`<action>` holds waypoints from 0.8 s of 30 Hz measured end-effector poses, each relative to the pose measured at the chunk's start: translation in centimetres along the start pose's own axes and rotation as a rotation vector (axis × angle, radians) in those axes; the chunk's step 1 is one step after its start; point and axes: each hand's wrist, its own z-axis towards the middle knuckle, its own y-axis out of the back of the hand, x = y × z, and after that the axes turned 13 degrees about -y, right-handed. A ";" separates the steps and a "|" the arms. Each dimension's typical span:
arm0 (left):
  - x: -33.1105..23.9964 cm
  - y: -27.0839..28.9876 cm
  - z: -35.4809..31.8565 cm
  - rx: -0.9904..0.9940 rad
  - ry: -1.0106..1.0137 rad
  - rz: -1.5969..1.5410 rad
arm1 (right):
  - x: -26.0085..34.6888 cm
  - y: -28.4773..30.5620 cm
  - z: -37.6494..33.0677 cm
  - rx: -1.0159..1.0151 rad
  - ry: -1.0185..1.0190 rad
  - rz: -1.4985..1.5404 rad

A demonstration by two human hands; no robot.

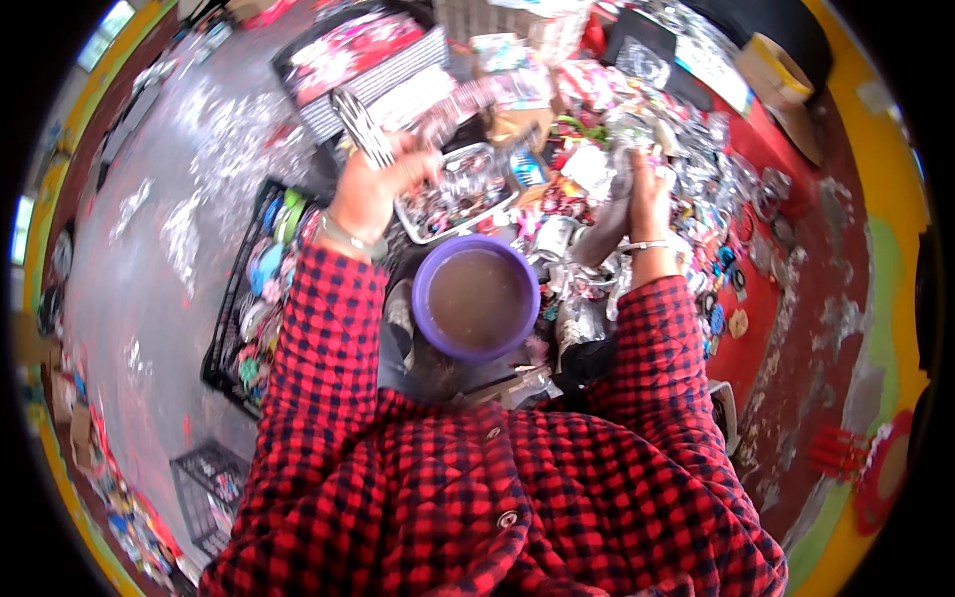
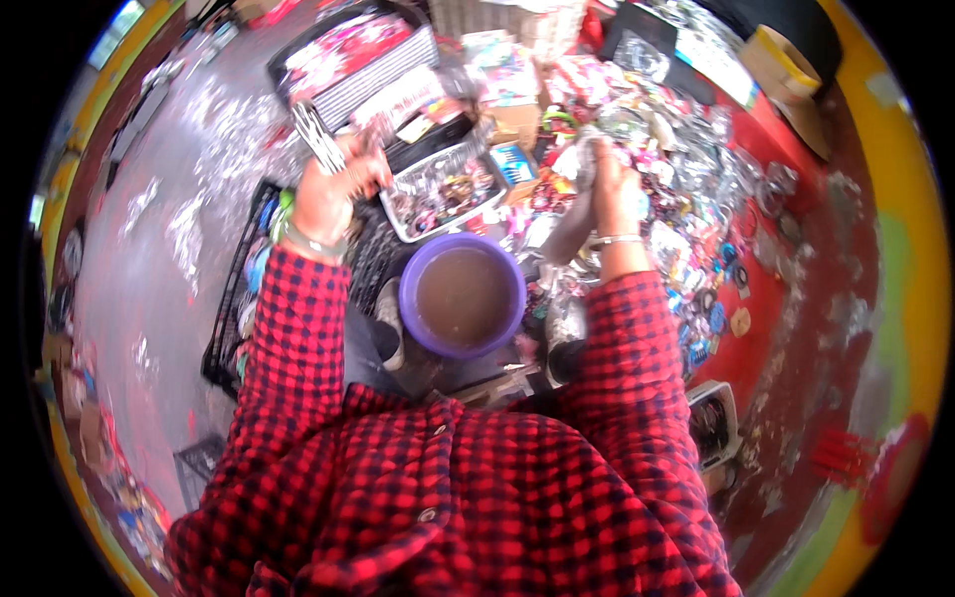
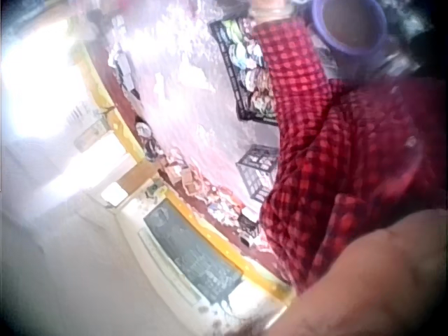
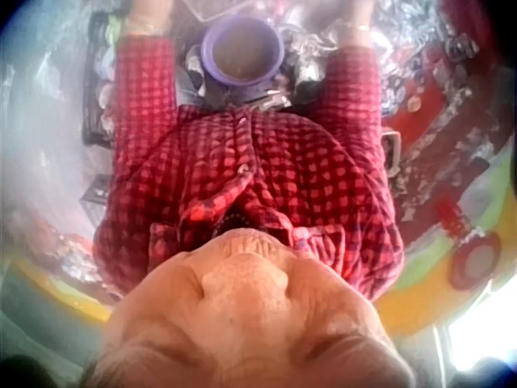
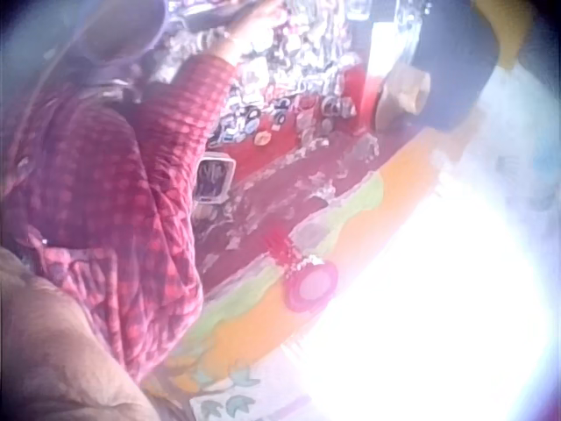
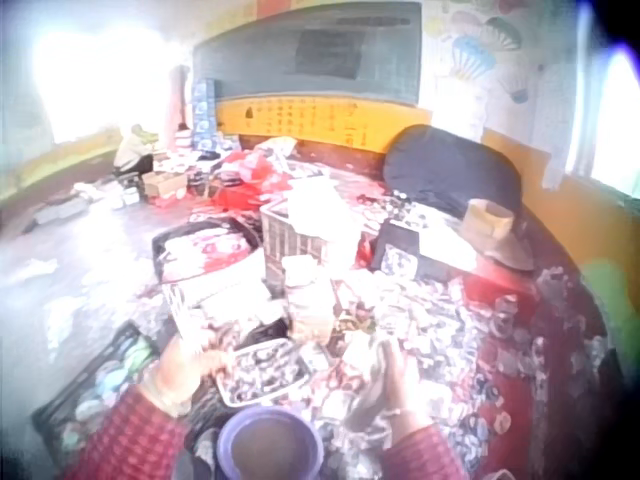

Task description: The person sits on the floor and cleans a bundle of silver-colored metal hair accessories by hand. They repeatedly dip the bundle into a purple bowl of water, rub the items together, and wipe them with a grey cloth.

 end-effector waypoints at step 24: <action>14.8 20.6 -27.0 -0.358 0.926 1.338 | -4.5 -4.6 -1.1 0.235 0.014 -0.468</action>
